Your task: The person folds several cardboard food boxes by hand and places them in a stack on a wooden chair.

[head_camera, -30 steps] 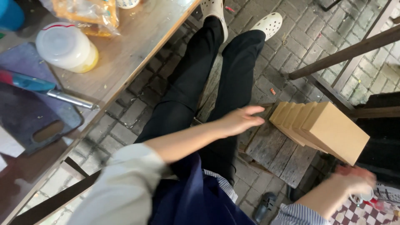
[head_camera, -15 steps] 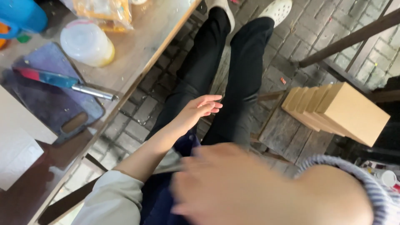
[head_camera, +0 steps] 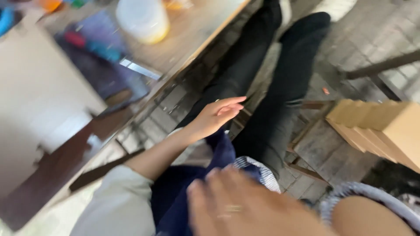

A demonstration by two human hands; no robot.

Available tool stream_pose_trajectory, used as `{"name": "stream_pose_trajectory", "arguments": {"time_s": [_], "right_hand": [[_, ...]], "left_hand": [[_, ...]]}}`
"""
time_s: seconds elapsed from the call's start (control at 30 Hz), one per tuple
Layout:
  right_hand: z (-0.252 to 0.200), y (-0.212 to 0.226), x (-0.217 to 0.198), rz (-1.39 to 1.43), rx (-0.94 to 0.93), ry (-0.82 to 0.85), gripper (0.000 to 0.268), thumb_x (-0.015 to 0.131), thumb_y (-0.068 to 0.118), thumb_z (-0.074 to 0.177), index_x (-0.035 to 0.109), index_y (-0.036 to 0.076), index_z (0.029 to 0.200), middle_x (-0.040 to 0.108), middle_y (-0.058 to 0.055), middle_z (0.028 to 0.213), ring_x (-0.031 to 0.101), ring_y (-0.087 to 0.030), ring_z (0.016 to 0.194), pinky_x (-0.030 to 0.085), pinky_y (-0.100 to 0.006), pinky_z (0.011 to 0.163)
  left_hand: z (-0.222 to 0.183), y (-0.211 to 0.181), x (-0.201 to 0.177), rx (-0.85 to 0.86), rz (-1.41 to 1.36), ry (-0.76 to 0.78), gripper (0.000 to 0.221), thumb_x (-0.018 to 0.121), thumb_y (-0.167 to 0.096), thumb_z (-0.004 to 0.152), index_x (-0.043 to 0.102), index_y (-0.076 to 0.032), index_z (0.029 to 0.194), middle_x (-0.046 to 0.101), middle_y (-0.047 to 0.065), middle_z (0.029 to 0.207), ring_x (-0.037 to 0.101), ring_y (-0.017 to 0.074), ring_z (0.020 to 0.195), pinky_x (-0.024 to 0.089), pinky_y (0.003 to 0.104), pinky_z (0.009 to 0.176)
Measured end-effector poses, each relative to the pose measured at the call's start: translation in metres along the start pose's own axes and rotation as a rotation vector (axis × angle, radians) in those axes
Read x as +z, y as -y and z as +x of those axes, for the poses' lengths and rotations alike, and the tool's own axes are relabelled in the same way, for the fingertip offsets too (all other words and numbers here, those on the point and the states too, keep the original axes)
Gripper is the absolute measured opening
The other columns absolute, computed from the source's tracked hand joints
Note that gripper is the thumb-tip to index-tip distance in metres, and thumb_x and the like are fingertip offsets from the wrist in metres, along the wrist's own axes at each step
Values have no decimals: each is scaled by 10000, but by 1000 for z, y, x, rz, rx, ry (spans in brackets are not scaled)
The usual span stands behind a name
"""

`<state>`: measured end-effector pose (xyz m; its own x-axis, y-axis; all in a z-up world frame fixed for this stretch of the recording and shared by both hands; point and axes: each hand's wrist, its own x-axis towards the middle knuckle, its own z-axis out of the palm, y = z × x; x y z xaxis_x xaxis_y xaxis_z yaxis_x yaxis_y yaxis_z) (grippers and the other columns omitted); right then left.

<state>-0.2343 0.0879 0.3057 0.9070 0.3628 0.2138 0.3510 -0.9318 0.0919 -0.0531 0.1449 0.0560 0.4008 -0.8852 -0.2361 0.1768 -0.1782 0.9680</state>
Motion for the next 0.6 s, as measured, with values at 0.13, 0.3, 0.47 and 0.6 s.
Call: {"name": "stream_pose_trajectory", "arguments": {"time_s": [0.13, 0.3, 0.47, 0.6], "right_hand": [[18, -23, -22, -146, -110, -281, 159, 544, 292, 1047, 663, 219, 1124, 771, -5, 1051, 753, -174, 918, 548, -270, 774], [1, -45, -12, -308, -378, -305, 208, 518, 153, 1067, 692, 76, 1151, 780, -107, 1092, 731, -306, 892, 556, -383, 740], [-19, -58, 38, 81, 16, 57, 377, 600, 181, 944, 634, 58, 1298, 681, -146, 1296, 666, -305, 1149, 515, -423, 1034], [-30, -72, 93, 262, 157, -83, 281, 747, 188, 957, 718, 20, 1181, 753, -108, 1110, 724, -245, 966, 592, -377, 874]], "left_hand": [[-37, -26, -10, 155, 226, -78, 413, 503, -262, 1035, 552, -206, 1441, 714, 94, 1271, 700, 174, 1140, 540, 324, 1024], [-96, -68, -45, 698, 674, -311, 539, 473, 136, 919, 600, -131, 1369, 727, 159, 1191, 728, 340, 1023, 559, 423, 892], [-170, -87, -123, 596, 1510, -832, 280, 645, -215, 1093, 708, -45, 1307, 751, 143, 1236, 733, 300, 1084, 567, 394, 782], [-183, -102, -154, -82, 1489, -551, 625, 692, -412, 931, 595, -118, 1474, 495, 199, 1572, 380, 458, 1448, 333, 633, 1086]]}}
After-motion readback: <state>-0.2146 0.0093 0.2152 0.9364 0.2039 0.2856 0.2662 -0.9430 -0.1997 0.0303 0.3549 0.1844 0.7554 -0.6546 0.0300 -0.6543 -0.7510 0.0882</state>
